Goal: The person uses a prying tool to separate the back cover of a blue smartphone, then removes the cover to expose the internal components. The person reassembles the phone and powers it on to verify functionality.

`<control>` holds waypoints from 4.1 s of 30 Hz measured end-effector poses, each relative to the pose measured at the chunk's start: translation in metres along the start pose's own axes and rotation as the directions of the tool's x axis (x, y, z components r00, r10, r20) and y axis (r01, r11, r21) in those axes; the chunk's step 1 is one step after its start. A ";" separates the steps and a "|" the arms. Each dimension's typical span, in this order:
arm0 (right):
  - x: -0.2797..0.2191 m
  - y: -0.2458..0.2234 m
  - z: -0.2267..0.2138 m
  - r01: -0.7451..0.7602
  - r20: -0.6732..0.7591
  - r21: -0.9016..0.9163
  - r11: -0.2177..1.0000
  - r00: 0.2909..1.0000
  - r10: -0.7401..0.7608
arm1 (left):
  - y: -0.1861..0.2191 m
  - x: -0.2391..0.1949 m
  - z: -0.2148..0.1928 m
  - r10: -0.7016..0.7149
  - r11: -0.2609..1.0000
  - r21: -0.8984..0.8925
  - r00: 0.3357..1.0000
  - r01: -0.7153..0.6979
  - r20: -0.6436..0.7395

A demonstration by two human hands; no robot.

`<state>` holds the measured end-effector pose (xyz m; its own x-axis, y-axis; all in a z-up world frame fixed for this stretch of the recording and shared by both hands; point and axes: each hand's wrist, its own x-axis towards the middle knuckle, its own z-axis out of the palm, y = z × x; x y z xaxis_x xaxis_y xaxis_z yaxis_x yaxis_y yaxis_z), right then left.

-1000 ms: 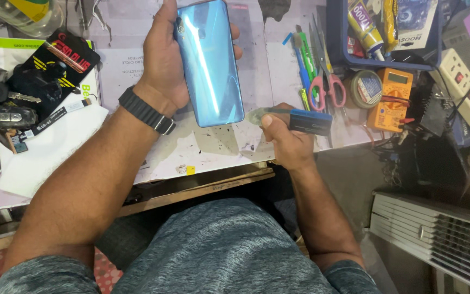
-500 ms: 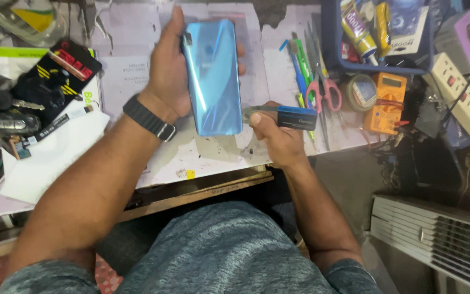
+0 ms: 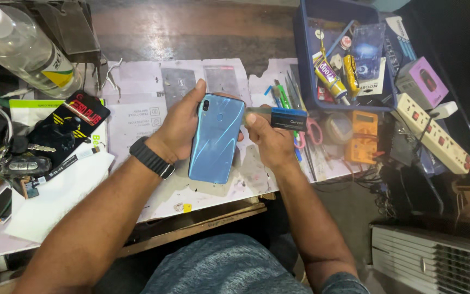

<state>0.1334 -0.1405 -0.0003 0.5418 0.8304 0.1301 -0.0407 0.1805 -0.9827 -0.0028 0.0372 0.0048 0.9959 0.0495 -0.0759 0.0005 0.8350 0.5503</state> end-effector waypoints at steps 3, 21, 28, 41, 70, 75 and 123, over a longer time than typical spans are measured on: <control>0.001 0.001 0.000 0.017 -0.003 0.035 0.999 1.000 -0.017 | -0.001 0.000 -0.002 0.004 1.000 0.016 1.000 -0.005 0.015; 0.008 -0.013 -0.028 0.055 0.113 -0.360 0.931 0.993 -0.015 | -0.005 0.000 0.002 -0.121 0.984 0.142 0.991 0.111 0.064; 0.009 -0.004 -0.032 -0.010 0.045 -0.157 0.988 0.999 0.017 | -0.004 -0.001 0.006 -0.190 0.957 0.235 0.980 0.173 0.054; 0.019 -0.015 -0.018 -0.148 0.163 -0.013 0.989 0.975 0.148 | -0.011 -0.001 0.004 -0.210 0.931 0.310 0.978 0.194 0.019; 0.032 -0.003 -0.023 -0.084 0.150 0.093 0.992 0.986 0.069 | -0.004 -0.003 0.006 -0.229 0.941 0.254 0.973 0.225 -0.014; 0.030 0.003 -0.032 -0.043 0.218 0.128 0.991 0.976 0.014 | -0.005 -0.002 -0.002 -0.184 0.959 0.227 0.982 0.169 0.045; -0.025 -0.072 0.085 0.238 0.276 -0.545 0.804 0.956 -0.095 | -0.003 0.002 -0.017 0.202 0.977 -0.078 0.979 -0.199 0.027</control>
<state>0.0511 -0.1298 0.0782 0.2902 0.9225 0.2544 0.5539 0.0548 -0.8308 -0.0022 0.0443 -0.0114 0.9776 0.2020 0.0597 -0.2051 0.8485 0.4878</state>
